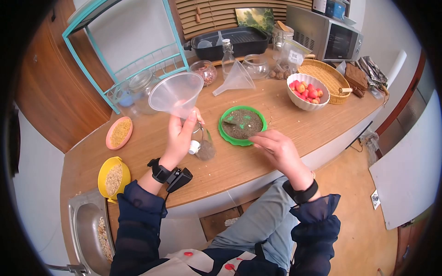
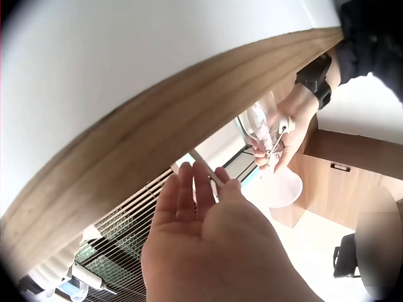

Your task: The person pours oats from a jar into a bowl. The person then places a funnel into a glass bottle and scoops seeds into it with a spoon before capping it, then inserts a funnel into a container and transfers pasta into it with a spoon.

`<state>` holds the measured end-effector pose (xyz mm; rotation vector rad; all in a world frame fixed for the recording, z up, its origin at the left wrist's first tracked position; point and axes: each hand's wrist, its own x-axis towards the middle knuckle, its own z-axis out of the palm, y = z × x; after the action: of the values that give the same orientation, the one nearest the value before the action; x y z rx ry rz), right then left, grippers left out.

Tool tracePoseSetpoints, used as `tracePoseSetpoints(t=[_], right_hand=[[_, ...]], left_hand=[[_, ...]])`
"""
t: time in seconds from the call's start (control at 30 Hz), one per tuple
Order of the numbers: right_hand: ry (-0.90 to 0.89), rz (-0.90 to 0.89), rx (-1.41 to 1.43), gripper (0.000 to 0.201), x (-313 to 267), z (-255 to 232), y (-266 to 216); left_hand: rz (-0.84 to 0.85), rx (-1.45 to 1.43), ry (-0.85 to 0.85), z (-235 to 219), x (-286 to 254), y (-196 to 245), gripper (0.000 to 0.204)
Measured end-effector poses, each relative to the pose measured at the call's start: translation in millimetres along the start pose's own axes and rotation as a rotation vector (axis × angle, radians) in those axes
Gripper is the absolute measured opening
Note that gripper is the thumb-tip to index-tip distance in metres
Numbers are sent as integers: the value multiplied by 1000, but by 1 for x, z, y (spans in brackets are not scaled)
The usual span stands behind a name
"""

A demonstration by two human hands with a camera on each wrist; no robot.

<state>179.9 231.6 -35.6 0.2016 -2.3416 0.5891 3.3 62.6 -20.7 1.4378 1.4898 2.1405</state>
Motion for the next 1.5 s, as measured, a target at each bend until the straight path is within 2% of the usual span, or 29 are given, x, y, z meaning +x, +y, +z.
tracePoseSetpoints(t=[0.13,0.2,0.4,0.53,0.7,0.93,1.03,1.13,1.27,1.4,1.47,1.5], right_hand=[[-32,67,0,15,-10,-18,-7],[108,133,-8,13,-14,-17,-12],[211,285,204,10,-17,-4,-28],[176,294,190,10,-19,-4,-30],[123,317,190,10,-19,-1,-31],[197,343,122,11,-22,-12,-20],[75,224,88,10,-19,-32,-17],[-37,221,102,10,-15,-49,-17],[-97,206,97,10,-13,-53,-12],[-61,255,109,10,-13,-42,-1],[44,384,180,13,-15,-34,5],[44,383,180,13,-16,-30,9]], left_hand=[[0,13,-3,0,-1,2,25],[-4,-1,-4,1,-1,4,25],[-1,25,-4,0,-1,1,25],[18,50,-34,-1,0,0,25],[1,12,10,2,0,2,25],[1,29,10,1,0,2,26],[-2,39,13,1,-1,1,25],[4,24,7,1,0,2,25],[5,33,9,0,0,2,25],[4,28,24,1,-1,1,25],[6,28,15,1,-1,2,25],[2,26,6,1,-1,2,25]])
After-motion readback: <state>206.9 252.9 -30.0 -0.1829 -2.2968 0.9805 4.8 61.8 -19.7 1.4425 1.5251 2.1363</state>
